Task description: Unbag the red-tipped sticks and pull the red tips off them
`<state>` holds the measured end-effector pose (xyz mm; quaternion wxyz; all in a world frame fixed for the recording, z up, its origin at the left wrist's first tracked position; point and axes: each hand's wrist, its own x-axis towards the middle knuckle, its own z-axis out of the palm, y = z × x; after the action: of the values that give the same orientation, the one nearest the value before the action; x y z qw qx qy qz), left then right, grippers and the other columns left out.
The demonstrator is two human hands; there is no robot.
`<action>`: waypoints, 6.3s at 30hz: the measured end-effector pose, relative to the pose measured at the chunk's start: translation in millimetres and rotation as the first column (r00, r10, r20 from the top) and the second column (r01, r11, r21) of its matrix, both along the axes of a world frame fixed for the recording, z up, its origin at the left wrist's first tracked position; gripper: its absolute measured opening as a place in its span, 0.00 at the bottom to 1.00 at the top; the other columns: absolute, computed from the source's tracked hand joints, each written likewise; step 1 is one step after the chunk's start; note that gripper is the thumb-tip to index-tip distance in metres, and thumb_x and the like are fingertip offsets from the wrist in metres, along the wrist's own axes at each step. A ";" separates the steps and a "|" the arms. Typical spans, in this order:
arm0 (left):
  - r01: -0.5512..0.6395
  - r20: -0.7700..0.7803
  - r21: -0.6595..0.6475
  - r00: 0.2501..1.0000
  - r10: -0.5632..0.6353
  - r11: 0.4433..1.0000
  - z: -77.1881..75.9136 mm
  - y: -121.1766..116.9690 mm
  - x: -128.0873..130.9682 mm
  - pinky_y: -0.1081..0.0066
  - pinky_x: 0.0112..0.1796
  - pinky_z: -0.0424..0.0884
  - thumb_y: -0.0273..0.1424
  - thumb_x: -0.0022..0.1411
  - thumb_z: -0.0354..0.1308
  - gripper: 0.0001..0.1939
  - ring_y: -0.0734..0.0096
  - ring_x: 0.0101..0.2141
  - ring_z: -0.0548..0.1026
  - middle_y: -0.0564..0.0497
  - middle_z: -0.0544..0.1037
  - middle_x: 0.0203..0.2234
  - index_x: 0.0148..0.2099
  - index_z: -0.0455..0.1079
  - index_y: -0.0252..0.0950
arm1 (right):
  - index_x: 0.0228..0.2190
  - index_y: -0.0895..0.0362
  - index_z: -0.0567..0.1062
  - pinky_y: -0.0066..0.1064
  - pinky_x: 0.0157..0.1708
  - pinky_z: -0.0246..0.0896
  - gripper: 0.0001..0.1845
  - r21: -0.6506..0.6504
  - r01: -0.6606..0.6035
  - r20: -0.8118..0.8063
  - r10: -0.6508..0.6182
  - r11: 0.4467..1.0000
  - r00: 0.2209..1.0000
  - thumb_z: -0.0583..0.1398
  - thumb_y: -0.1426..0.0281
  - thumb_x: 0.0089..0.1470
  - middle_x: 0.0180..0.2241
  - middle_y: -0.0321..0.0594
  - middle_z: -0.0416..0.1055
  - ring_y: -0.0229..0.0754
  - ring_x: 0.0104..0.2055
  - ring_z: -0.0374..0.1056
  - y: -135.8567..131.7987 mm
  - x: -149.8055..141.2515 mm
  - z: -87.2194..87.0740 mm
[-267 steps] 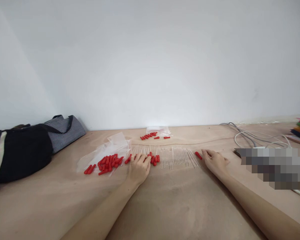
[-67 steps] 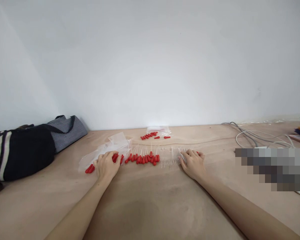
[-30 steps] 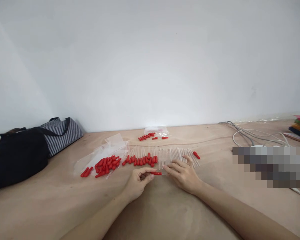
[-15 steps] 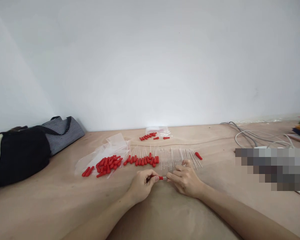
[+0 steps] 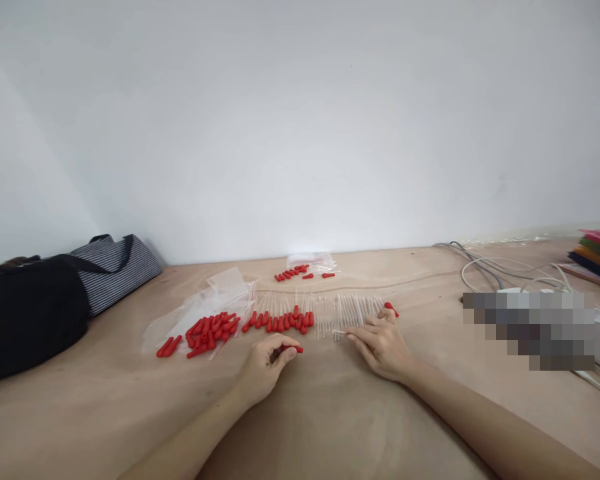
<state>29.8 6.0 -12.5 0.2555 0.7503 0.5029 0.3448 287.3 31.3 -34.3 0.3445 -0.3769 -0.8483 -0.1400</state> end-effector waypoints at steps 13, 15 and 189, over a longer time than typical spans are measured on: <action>-0.409 -0.071 0.451 0.870 0.488 0.794 15.0 16.2 -35.0 0.68 0.35 0.67 0.36 0.54 0.51 0.11 0.67 0.32 0.73 0.49 0.75 0.31 0.37 0.69 0.36 | 0.27 0.56 0.74 0.32 0.33 0.36 0.13 -0.064 0.559 -0.054 -0.562 0.827 0.826 0.50 0.73 0.52 0.23 0.38 0.70 0.36 0.28 0.61 41.5 27.9 -8.9; -0.482 -0.136 0.519 0.769 0.625 0.706 22.5 17.5 -52.0 0.67 0.34 0.65 0.37 0.53 0.52 0.10 0.65 0.30 0.73 0.50 0.76 0.28 0.34 0.69 0.37 | 0.27 0.55 0.74 0.32 0.33 0.36 0.13 -0.064 0.585 -0.011 -0.586 0.809 0.810 0.49 0.73 0.51 0.24 0.38 0.70 0.36 0.28 0.60 42.4 27.6 -9.7; 0.088 -0.016 0.003 0.996 -0.088 0.996 -0.5 -5.0 28.1 0.75 0.26 0.64 0.32 0.53 0.54 0.08 0.74 0.25 0.67 0.52 0.71 0.25 0.36 0.69 0.35 | 0.29 0.57 0.71 0.31 0.32 0.42 0.11 0.150 -0.196 0.055 0.190 0.969 0.980 0.49 0.73 0.55 0.18 0.33 0.63 0.32 0.23 0.55 -7.2 -29.2 1.4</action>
<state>58.0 1.0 -13.0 0.2651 0.7750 0.4706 0.3281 258.1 24.1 -32.9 0.3678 -0.2617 -0.8742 -0.1787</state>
